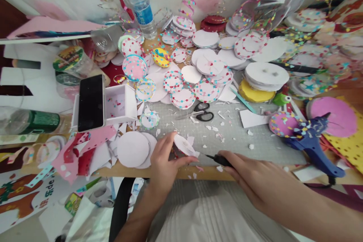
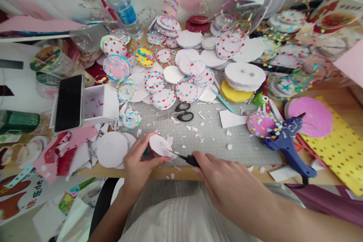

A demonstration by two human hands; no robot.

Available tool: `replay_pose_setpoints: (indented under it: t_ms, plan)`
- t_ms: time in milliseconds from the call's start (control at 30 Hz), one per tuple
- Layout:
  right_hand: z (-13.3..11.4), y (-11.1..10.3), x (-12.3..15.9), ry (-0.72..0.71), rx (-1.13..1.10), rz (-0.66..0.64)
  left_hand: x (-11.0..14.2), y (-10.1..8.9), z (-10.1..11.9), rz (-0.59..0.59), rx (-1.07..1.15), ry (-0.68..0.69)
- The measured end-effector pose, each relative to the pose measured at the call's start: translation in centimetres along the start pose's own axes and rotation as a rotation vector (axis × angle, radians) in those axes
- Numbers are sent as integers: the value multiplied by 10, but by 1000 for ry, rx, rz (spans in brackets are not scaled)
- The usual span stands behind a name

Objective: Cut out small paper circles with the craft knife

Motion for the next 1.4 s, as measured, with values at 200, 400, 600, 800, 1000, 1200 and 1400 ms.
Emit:
replay_pose_setpoints:
  t_ms: [200, 400, 600, 800, 1000, 1200, 1400]
  plan:
    - [-8, -3, 3, -31, -134, -27, 7, 6, 1, 21, -12, 58]
    - [-12, -2, 7, -17, -139, -47, 12, 9, 2, 26, -26, 89]
    - [-9, -6, 10, 5, -138, 3, 12, 9, 2, 37, -28, 102]
    - [-12, -4, 7, -1, -85, 1, 13, 10, 2, 34, -38, 112]
    - [-16, -2, 5, 17, -34, -11, 14, 11, 4, 37, -40, 106]
    - [-12, -4, 8, 46, -51, -29, 13, 12, 5, 49, -41, 102]
    - [-16, -3, 3, 15, -36, -1, 13, 13, 3, 44, -46, 108]
Point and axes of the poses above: each hand's wrist, its own x-axis away from the middle knuckle, its own y-axis out of the palm, z = x × y, the point moved 2 cm from there along -x, towards the middle knuckle, and after that the axes turned 11 degrees about x, right-handed, at the moved point
